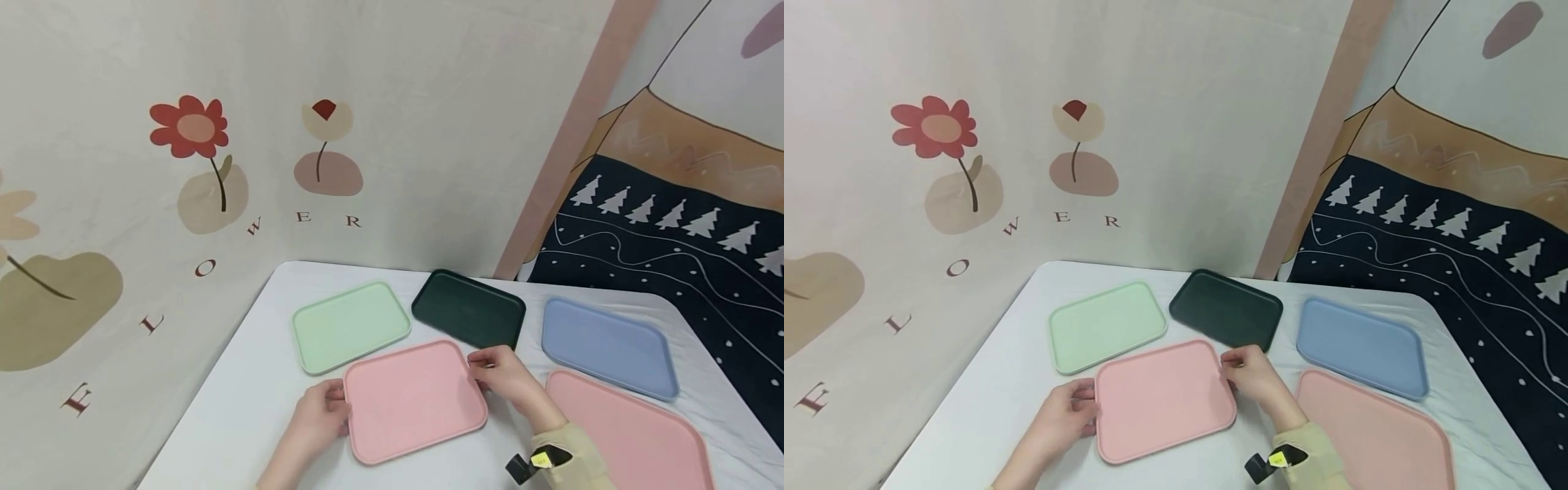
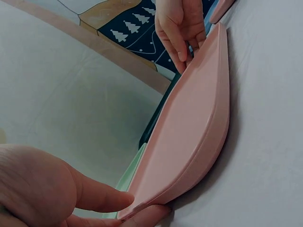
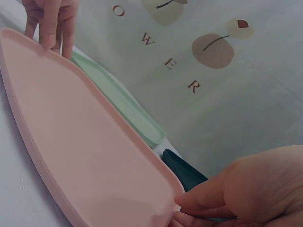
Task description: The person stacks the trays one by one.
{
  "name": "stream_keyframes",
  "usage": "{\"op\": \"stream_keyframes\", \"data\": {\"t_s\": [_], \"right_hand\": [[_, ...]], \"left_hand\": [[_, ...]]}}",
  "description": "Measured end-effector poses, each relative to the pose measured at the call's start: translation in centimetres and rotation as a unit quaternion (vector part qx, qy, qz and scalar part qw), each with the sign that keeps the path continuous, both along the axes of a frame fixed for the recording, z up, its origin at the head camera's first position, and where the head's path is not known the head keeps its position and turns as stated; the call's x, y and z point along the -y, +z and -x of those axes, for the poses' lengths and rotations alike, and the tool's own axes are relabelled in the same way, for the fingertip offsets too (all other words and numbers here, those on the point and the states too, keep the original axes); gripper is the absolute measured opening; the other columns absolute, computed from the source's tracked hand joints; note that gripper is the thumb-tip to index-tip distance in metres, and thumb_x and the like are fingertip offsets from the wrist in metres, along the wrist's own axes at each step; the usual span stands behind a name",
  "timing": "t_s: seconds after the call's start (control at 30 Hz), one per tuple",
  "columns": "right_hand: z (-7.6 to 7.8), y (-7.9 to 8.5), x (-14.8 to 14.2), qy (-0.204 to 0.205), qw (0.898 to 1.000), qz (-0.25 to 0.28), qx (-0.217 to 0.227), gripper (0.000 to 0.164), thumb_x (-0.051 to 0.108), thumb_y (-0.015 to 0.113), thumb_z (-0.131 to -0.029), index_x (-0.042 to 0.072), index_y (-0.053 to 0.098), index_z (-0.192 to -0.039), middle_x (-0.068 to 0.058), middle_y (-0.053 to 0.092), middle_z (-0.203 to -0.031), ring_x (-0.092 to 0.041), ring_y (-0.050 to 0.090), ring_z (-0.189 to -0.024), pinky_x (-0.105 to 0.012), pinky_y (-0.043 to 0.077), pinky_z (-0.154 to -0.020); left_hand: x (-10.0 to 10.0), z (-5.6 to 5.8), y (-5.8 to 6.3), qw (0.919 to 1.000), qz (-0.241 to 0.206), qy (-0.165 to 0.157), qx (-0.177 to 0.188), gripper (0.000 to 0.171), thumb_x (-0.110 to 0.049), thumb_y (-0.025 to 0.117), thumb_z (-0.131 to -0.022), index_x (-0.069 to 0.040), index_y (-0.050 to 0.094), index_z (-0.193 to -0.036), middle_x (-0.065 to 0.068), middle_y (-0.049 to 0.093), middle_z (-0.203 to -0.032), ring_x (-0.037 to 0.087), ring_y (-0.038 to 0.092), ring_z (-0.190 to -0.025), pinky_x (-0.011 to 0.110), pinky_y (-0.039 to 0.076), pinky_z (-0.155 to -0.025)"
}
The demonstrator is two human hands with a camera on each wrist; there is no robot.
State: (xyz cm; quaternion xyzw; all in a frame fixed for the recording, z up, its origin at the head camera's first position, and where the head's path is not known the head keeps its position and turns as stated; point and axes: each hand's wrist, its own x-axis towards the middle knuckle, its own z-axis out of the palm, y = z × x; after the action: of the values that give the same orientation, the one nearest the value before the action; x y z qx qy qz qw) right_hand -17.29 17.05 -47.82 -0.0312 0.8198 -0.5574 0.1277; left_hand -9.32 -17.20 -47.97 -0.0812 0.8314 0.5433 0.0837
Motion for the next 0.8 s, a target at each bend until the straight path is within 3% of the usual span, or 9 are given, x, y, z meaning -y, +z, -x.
{"op": "stream_keyframes", "data": {"t_s": [0.23, 0.8], "right_hand": [[0.4, -0.2, 0.3, -0.006, 0.999, -0.036, -0.009, 0.026, -0.011, 0.07, -0.09, -0.017, 0.071, -0.115, -0.013, 0.07, -0.093, -0.02, 0.066, -0.081, -0.037, 0.063, -0.071], [-0.3, 0.9, -0.2, -0.019, 1.0, -0.019, 0.004, 0.026, -0.013, 0.07, -0.089, -0.015, 0.071, -0.115, -0.013, 0.071, -0.097, -0.022, 0.067, -0.084, -0.036, 0.064, -0.073]], "left_hand": [[0.0, 0.0, -0.2, 1.0, 0.001, 0.007, -0.007, 0.05, 0.008, 0.067, -0.092, 0.019, 0.053, -0.138, 0.017, 0.068, -0.112, 0.024, 0.071, -0.096, 0.028, 0.064, -0.067], [0.4, 0.3, 0.6, 0.9992, -0.036, 0.009, -0.015, 0.049, 0.012, 0.068, -0.09, 0.017, 0.056, -0.137, 0.018, 0.066, -0.115, 0.025, 0.071, -0.097, 0.031, 0.065, -0.07]]}}
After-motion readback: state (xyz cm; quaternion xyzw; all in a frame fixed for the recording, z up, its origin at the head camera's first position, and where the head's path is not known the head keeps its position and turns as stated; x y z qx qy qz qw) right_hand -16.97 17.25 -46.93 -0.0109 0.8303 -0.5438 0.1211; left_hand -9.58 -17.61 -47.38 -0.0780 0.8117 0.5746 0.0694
